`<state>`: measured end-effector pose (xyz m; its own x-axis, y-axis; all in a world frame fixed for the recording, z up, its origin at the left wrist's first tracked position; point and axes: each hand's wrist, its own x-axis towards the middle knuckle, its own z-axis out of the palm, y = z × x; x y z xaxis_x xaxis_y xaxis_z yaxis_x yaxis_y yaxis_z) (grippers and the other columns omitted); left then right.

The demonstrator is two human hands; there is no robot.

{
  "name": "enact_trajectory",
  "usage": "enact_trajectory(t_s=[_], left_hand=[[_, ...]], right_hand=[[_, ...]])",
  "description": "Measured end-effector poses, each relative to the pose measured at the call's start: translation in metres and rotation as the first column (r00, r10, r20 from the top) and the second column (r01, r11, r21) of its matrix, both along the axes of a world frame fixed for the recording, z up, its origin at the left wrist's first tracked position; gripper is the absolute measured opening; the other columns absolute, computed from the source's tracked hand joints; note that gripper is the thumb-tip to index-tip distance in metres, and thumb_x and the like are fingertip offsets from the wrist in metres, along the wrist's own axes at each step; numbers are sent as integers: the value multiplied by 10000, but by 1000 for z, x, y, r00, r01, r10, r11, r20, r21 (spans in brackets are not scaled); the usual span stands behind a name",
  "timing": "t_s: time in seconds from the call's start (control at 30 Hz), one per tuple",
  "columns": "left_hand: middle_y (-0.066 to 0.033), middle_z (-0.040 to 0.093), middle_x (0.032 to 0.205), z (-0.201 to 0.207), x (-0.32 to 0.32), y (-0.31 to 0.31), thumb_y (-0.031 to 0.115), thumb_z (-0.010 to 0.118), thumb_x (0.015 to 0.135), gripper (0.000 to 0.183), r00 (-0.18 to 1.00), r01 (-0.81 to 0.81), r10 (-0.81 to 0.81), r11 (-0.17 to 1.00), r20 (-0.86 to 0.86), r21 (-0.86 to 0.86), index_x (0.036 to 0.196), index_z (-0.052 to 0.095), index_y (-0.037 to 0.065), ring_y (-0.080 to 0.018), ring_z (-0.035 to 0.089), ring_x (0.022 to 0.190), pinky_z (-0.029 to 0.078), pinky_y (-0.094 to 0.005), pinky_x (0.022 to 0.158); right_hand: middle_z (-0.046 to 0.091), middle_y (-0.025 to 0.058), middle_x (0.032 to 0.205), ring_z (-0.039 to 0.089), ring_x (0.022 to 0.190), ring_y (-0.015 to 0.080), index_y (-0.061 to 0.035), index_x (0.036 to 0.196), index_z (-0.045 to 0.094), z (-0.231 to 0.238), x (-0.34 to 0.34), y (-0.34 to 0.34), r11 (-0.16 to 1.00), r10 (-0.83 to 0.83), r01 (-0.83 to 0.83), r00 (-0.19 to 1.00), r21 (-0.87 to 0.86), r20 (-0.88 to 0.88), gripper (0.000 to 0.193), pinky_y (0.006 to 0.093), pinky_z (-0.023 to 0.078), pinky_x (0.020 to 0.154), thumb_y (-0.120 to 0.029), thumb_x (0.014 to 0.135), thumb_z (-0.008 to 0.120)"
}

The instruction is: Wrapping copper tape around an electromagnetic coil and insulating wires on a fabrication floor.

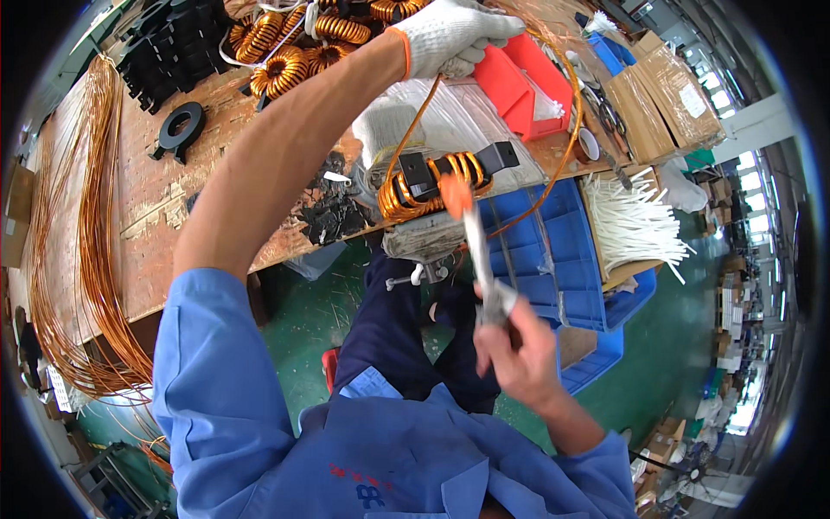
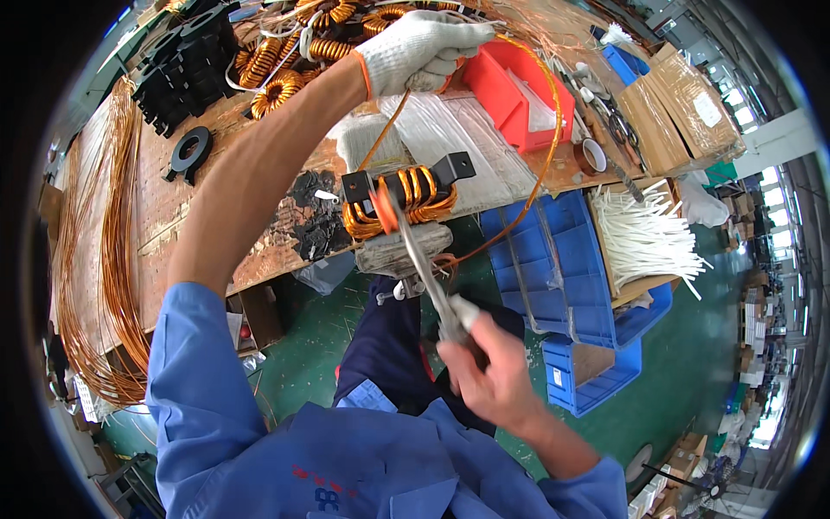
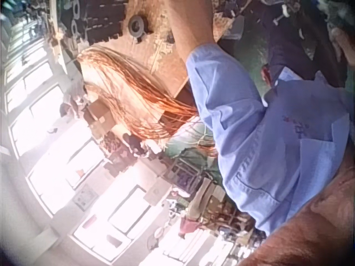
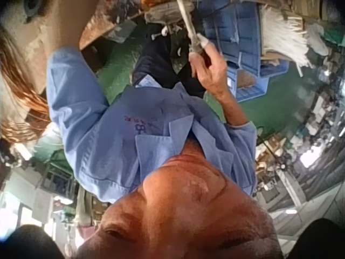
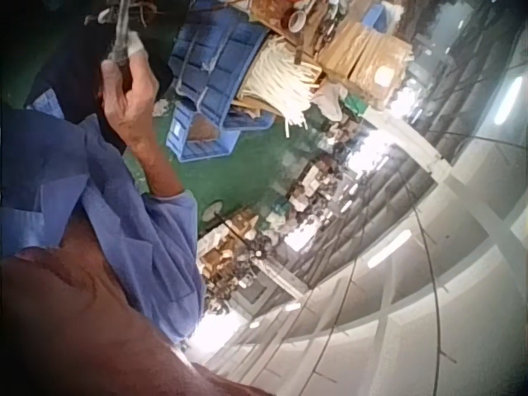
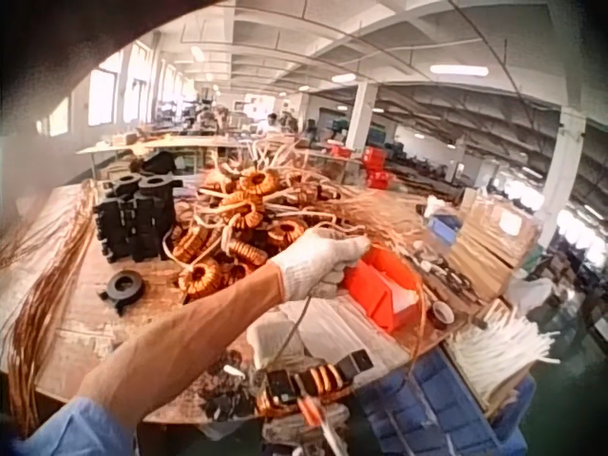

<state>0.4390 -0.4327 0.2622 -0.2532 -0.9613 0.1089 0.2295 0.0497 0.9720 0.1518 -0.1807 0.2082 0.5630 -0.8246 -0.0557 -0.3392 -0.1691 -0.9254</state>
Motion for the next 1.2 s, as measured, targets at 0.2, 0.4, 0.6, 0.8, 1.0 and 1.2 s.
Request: enact_trajectory(t_s=[0.2, 0.4, 0.6, 0.8, 1.0, 1.2], left_hand=[[89, 340, 614, -24, 6, -6, 388, 706, 1056, 335, 980, -192, 188, 980, 58, 56, 942, 647, 78, -23, 277, 485, 238, -253, 428], [-27, 567, 657, 3, 3, -59, 450, 683, 998, 464, 524, 173, 329, 862, 785, -477, 881, 702, 1, -150, 527, 553, 438, -309, 504], [-263, 754, 803, 57, -41, -78, 253, 700, 866, 304, 110, 101, 521, 842, 847, -531, 925, 788, -32, -341, 778, 734, 607, -456, 693], [-212, 772, 820, 68, 32, -14, 349, 682, 922, 428, 144, -340, 566, 799, 812, -496, 951, 783, -66, -279, 771, 668, 629, -403, 632], [-176, 789, 905, 34, 58, 49, 708, 658, 923, 780, 74, -442, 477, 803, 876, -400, 1214, 747, -11, -272, 768, 838, 587, -430, 717], [-219, 735, 902, 49, 77, 155, 548, 693, 951, 577, 33, -474, 633, 691, 774, -545, 1009, 728, -25, -301, 735, 920, 586, -479, 751]], right_hand=[[659, 247, 1205, 676, 1054, 348, 75, 1485, 513, -19, 25, -8, 978, -107, 90, 991, -188, -82, 478, 355, 539, 917, -65, 1047, 645], [634, 218, 1009, 628, 841, 320, 14, 1523, 522, 37, 29, -57, 890, 123, -218, 960, -400, -251, 552, 377, 524, 795, 7, 992, 674], [652, 200, 1011, 657, 824, 336, 9, 1540, 521, 59, -69, 61, 990, 19, -76, 905, -116, -425, 644, 387, 531, 748, 11, 930, 726], [664, 203, 1031, 679, 845, 347, 13, 1510, 550, 74, -129, 141, 994, -42, -9, 881, -106, -471, 628, 396, 543, 753, 9, 911, 739], [676, 210, 1023, 683, 837, 363, 16, 1498, 562, 65, -164, 189, 998, -43, 20, 896, -56, -442, 624, 396, 547, 742, 15, 900, 740], [680, 202, 1007, 677, 825, 378, 1, 1470, 591, 66, -209, 250, 996, -89, 82, 915, -36, -393, 589, 408, 545, 737, 12, 900, 737]])
